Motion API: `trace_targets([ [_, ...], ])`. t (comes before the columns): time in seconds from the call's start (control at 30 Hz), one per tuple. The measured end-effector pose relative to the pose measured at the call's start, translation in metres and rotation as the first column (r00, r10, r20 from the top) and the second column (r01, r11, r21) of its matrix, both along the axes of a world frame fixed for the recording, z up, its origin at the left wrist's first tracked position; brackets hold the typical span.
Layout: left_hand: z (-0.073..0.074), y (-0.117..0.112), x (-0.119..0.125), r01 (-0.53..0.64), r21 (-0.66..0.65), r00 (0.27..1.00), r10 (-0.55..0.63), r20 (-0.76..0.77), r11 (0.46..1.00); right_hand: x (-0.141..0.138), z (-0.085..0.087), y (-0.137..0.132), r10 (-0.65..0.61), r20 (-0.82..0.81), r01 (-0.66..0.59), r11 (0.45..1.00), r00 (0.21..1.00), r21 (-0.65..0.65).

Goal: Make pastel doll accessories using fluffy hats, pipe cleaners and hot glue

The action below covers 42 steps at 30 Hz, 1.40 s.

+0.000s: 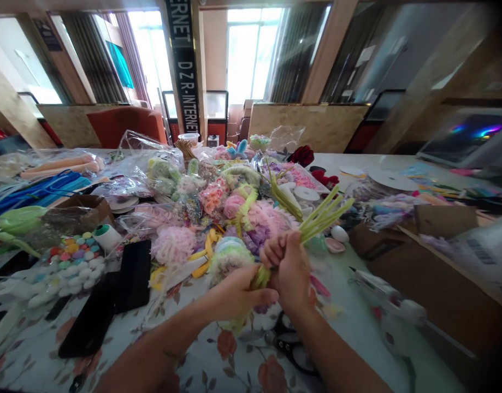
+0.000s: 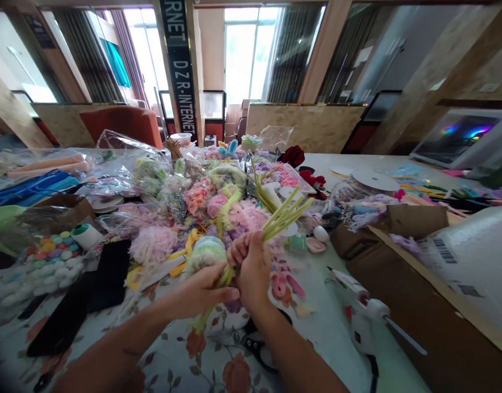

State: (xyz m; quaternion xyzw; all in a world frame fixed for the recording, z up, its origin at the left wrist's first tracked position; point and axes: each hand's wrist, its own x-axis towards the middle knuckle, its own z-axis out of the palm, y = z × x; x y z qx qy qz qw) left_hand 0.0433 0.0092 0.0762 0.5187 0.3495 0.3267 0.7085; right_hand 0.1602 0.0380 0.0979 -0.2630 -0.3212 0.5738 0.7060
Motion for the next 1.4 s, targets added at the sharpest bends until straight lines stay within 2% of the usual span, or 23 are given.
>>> trace_targets([
  [0.07,-0.003,-0.003,0.005,0.033,0.005,0.998,-0.033,-0.049,0.999,-0.008,-0.004,-0.005,0.014,0.020,-0.014,1.000,1.000,0.028],
  [0.17,0.000,0.000,-0.002,-0.092,-0.064,0.995,0.088,-0.052,0.994,-0.002,-0.009,-0.003,0.146,0.172,-0.151,0.988,0.974,0.013],
  [0.23,0.005,0.003,-0.007,-0.114,-0.134,0.993,0.116,0.003,0.984,0.006,-0.010,0.001,0.354,0.325,-0.358,0.932,0.877,-0.049],
  [0.3,0.010,0.003,-0.009,-0.089,-0.190,0.993,0.103,0.062,0.978,0.011,-0.010,0.004,0.530,0.387,-0.528,0.840,0.754,-0.124],
  [0.33,0.012,0.003,-0.009,-0.086,-0.212,0.990,0.107,0.094,0.974,0.012,-0.010,0.005,0.573,0.379,-0.564,0.813,0.727,-0.148],
  [0.37,0.014,0.002,-0.008,-0.086,-0.229,0.986,0.116,0.122,0.970,0.011,-0.009,0.005,0.584,0.356,-0.567,0.808,0.730,-0.162],
  [0.53,0.019,0.002,-0.008,-0.076,-0.250,0.976,0.123,0.178,0.965,0.007,-0.003,0.003,0.451,0.155,-0.435,0.892,0.879,-0.125],
  [0.67,0.018,0.003,-0.010,-0.044,-0.224,0.984,0.081,0.156,0.974,0.006,-0.003,0.003,0.348,0.086,-0.341,0.936,0.933,-0.083],
  [0.77,0.015,0.004,-0.009,-0.074,-0.198,0.991,0.095,0.099,0.977,0.005,-0.005,0.004,0.243,0.078,-0.239,0.969,0.967,-0.063],
  [0.9,0.013,0.002,-0.005,-0.170,-0.131,0.984,0.175,0.025,0.977,0.005,-0.005,0.008,0.174,0.042,-0.172,0.984,0.984,-0.051],
  [1.03,0.013,0.000,0.000,-0.287,-0.089,0.956,0.291,0.039,0.954,0.008,-0.002,0.010,0.125,0.006,-0.124,0.991,0.992,-0.040],
  [1.1,0.014,-0.002,0.002,-0.275,-0.115,0.957,0.283,0.057,0.954,0.010,-0.001,0.011,0.086,0.016,-0.085,0.996,0.996,-0.036],
  [1.27,0.017,-0.011,0.003,-0.137,-0.195,0.985,0.154,0.079,0.971,0.032,0.009,0.022,-0.040,-0.021,0.039,0.999,0.999,-0.027],
  [1.33,0.019,-0.013,-0.004,-0.109,-0.206,0.989,0.127,0.077,0.972,0.050,0.018,0.030,-0.140,-0.074,0.139,0.990,0.987,-0.015],
  [1.4,0.022,-0.009,-0.020,-0.144,-0.193,0.984,0.161,0.075,0.971,0.067,0.030,0.037,-0.238,-0.083,0.240,0.971,0.968,0.015],
])
